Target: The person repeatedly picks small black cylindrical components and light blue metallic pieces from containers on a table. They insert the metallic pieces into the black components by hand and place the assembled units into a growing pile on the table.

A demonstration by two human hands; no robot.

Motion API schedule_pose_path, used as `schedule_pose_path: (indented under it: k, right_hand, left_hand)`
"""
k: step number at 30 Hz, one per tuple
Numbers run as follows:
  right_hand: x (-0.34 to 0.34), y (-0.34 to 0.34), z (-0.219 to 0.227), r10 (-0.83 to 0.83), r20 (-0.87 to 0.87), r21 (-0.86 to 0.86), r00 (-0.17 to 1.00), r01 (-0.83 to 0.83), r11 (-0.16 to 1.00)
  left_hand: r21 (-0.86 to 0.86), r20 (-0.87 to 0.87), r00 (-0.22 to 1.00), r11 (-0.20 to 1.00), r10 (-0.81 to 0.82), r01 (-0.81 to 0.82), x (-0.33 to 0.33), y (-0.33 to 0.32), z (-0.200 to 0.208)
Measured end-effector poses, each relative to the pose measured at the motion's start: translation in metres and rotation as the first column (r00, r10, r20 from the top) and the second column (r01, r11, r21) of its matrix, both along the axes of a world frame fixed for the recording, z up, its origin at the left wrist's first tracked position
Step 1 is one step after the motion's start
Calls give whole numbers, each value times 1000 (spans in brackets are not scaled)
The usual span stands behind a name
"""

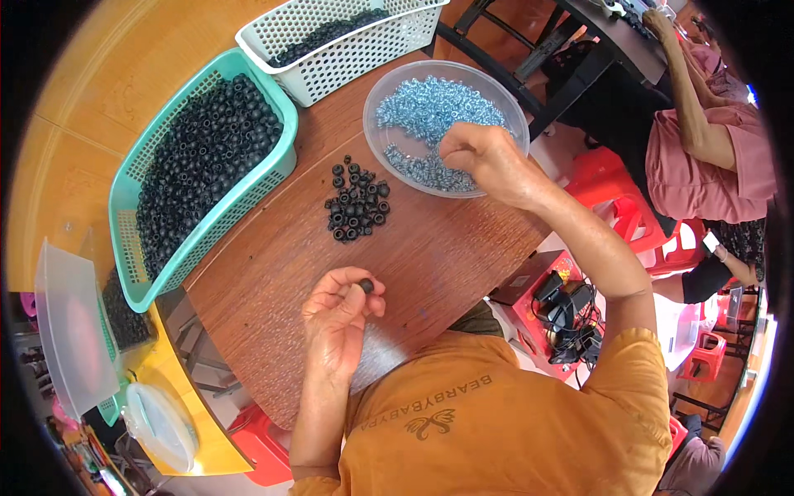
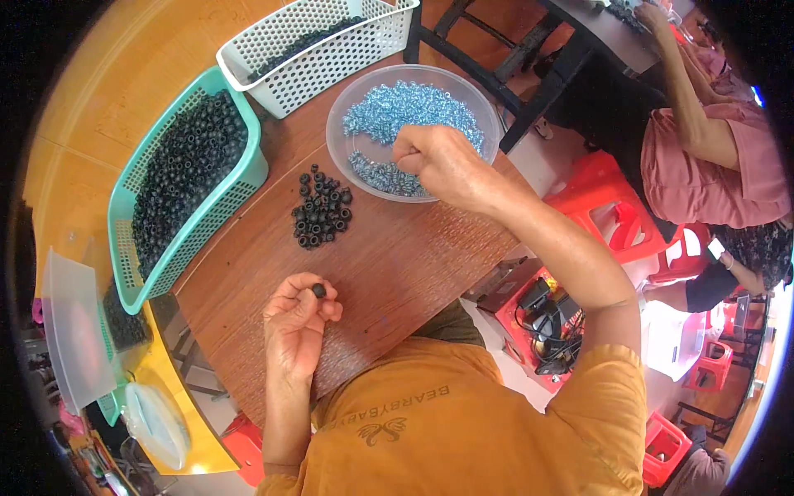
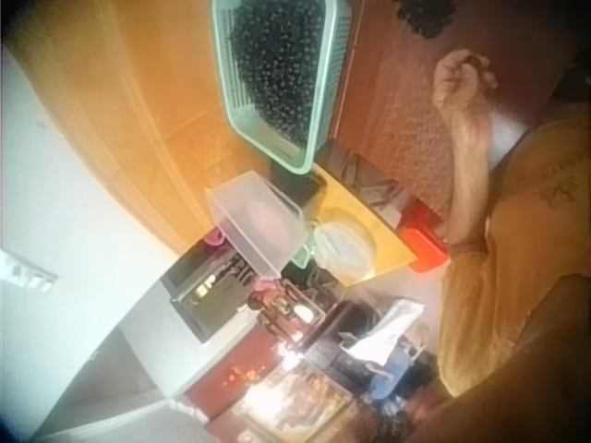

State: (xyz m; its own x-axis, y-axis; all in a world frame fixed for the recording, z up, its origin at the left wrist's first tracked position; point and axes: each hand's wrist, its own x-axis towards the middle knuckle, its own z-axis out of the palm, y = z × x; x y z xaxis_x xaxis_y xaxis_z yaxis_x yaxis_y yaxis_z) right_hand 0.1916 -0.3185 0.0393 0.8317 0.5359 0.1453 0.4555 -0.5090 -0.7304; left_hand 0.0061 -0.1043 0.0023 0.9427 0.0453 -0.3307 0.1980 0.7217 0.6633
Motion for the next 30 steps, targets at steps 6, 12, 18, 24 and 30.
schedule_pose_path:
  k: [6,12,18,24,30]
  right_hand:
    - [-24,16,8,161,-213,289,964,-95,953]
    - [-64,42,6,284,-474,438,834,-57,897]
    - [-87,54,-3,362,-532,494,765,-67,867]
    - [-96,60,-5,360,-591,538,722,21,843]
    - [-100,64,-4,352,-627,565,695,96,819]
  left_hand:
    - [59,5,998,997,55,-55,3,-6,5]
    - [183,75,990,974,118,-130,-2,-8,7]
    - [241,101,973,944,207,-225,-6,-11,13]
    - [37,66,990,991,124,-126,-7,-1,8]
    - [-149,36,995,985,91,-84,-9,7,0]
